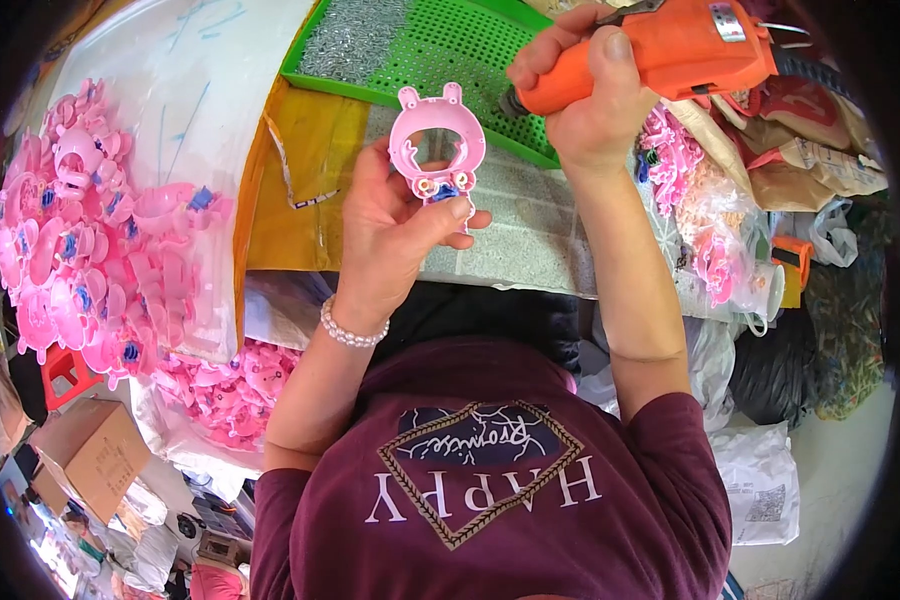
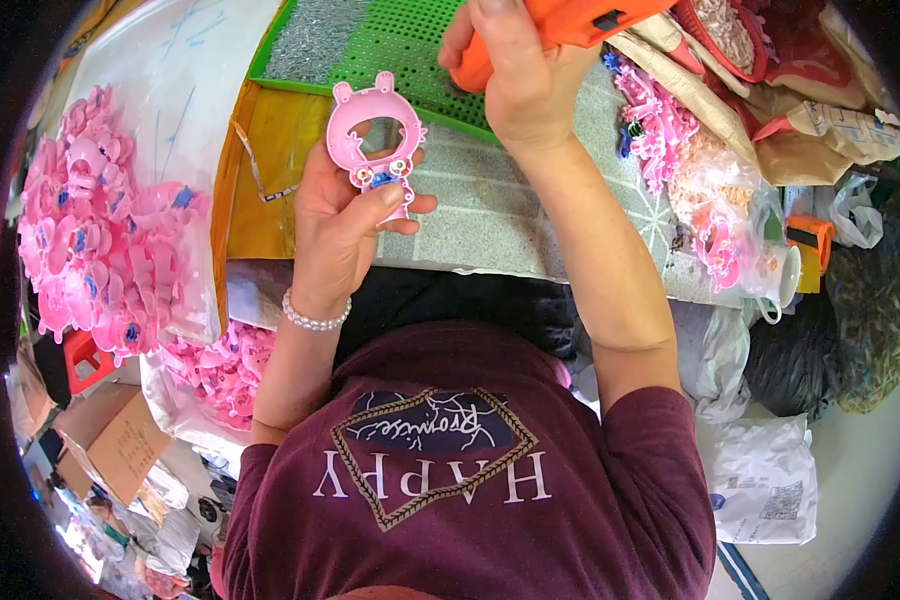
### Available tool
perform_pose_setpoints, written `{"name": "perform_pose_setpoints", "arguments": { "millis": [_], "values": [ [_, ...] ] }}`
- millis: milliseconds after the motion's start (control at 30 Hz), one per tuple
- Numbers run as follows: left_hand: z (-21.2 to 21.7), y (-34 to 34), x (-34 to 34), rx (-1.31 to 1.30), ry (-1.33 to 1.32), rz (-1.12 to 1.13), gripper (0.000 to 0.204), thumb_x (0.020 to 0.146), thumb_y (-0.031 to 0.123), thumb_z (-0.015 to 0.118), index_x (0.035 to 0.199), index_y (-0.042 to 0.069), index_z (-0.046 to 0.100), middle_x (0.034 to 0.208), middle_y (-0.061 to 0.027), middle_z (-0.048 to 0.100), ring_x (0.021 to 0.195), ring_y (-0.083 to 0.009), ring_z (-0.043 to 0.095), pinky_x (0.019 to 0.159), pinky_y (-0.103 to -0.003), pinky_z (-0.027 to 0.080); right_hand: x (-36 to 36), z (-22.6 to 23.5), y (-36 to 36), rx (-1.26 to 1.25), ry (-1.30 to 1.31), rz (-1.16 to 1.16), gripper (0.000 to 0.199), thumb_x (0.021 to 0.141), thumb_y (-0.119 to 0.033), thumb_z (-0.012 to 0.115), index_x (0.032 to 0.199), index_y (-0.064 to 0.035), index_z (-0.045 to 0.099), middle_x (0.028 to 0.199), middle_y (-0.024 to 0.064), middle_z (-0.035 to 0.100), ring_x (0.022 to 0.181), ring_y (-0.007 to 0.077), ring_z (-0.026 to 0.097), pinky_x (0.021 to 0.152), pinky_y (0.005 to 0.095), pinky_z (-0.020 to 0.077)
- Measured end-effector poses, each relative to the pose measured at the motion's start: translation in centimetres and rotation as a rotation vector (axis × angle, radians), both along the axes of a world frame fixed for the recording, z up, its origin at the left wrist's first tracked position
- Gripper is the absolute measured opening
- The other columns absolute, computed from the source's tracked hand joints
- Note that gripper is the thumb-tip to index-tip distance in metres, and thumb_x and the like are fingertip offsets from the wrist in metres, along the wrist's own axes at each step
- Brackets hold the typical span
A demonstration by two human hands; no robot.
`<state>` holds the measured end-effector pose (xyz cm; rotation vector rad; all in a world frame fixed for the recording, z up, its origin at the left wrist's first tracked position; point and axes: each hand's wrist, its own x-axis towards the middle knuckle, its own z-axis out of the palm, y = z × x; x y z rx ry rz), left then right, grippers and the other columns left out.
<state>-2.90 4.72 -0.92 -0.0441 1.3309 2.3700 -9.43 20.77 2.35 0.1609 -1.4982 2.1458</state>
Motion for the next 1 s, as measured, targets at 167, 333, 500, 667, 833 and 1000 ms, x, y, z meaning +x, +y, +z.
{"name": "perform_pose_setpoints", "arguments": {
  "millis": [167, 333, 500, 667, 833, 1000],
  "values": [
    [0.0, 0.1, -0.2, -0.032, -0.011, -0.025, 0.048, 0.081, -0.001, 0.060, 0.121, -0.001, 0.033, 0.102, -0.0123, 0.057, 0.078, -0.0208, 0.067, 0.056, -0.024, 0.055, 0.2, 0.9, 0.9, 0.009, 0.009, 0.079, 0.045, 0.081, -0.042, 0.063, 0.098, -0.0037, 0.046, 0.066, 0.0067, 0.049, 0.051, 0.0176, 0.051, 0.045, 0.0296, 0.0443],
    [0.0, 0.1, -0.1, -0.066, 0.017, -0.038, 0.046, 0.082, 0.000, 0.060, 0.120, -0.003, 0.034, 0.101, -0.0116, 0.059, 0.076, -0.0197, 0.067, 0.055, -0.025, 0.055, 0.7, 1.7, 3.8, 0.011, 0.069, 0.343, 0.066, 0.076, -0.070, 0.041, 0.102, -0.0107, 0.054, 0.078, 0.0063, 0.053, 0.069, 0.0214, 0.050, 0.071, 0.0402, 0.0395],
    [-0.1, 0.0, -0.3, -0.094, 0.002, -0.044, 0.044, 0.082, 0.000, 0.060, 0.118, -0.003, 0.036, 0.095, -0.0114, 0.061, 0.070, -0.0192, 0.067, 0.051, -0.025, 0.054, 3.4, 4.4, 1.5, 0.070, 0.206, 0.600, 0.076, 0.072, -0.079, 0.042, 0.113, -0.0151, 0.052, 0.081, 0.0029, 0.050, 0.071, 0.0197, 0.049, 0.069, 0.0377, 0.0361],
    [-0.2, -0.2, -0.2, -0.050, 0.001, -0.063, 0.043, 0.081, 0.000, 0.061, 0.116, -0.005, 0.036, 0.093, -0.0129, 0.060, 0.066, -0.0203, 0.067, 0.051, -0.026, 0.054, 4.7, 4.2, -0.2, 0.135, 0.128, 0.618, 0.084, 0.069, -0.083, 0.044, 0.111, -0.0107, 0.048, 0.080, 0.0031, 0.053, 0.072, 0.0201, 0.052, 0.069, 0.0390, 0.0413],
    [-0.3, -0.3, -0.4, -0.002, -0.032, -0.055, 0.041, 0.080, -0.001, 0.060, 0.114, -0.005, 0.037, 0.090, -0.0130, 0.061, 0.065, -0.0209, 0.067, 0.050, -0.026, 0.054, 6.2, 4.8, -2.3, 0.283, -0.066, 0.401, 0.083, 0.068, -0.083, 0.046, 0.105, -0.0094, 0.047, 0.081, 0.0047, 0.054, 0.072, 0.0211, 0.053, 0.072, 0.0415, 0.0431],
    [-0.4, -0.4, -0.4, 0.034, -0.033, -0.047, 0.040, 0.079, -0.002, 0.060, 0.113, -0.005, 0.039, 0.090, -0.0128, 0.061, 0.065, -0.0209, 0.067, 0.050, -0.026, 0.054, 5.6, 4.0, -2.4, 0.247, -0.049, 0.399, 0.082, 0.069, -0.082, 0.046, 0.104, -0.0074, 0.046, 0.081, 0.0056, 0.054, 0.072, 0.0220, 0.053, 0.073, 0.0424, 0.0436]
  ]
}}
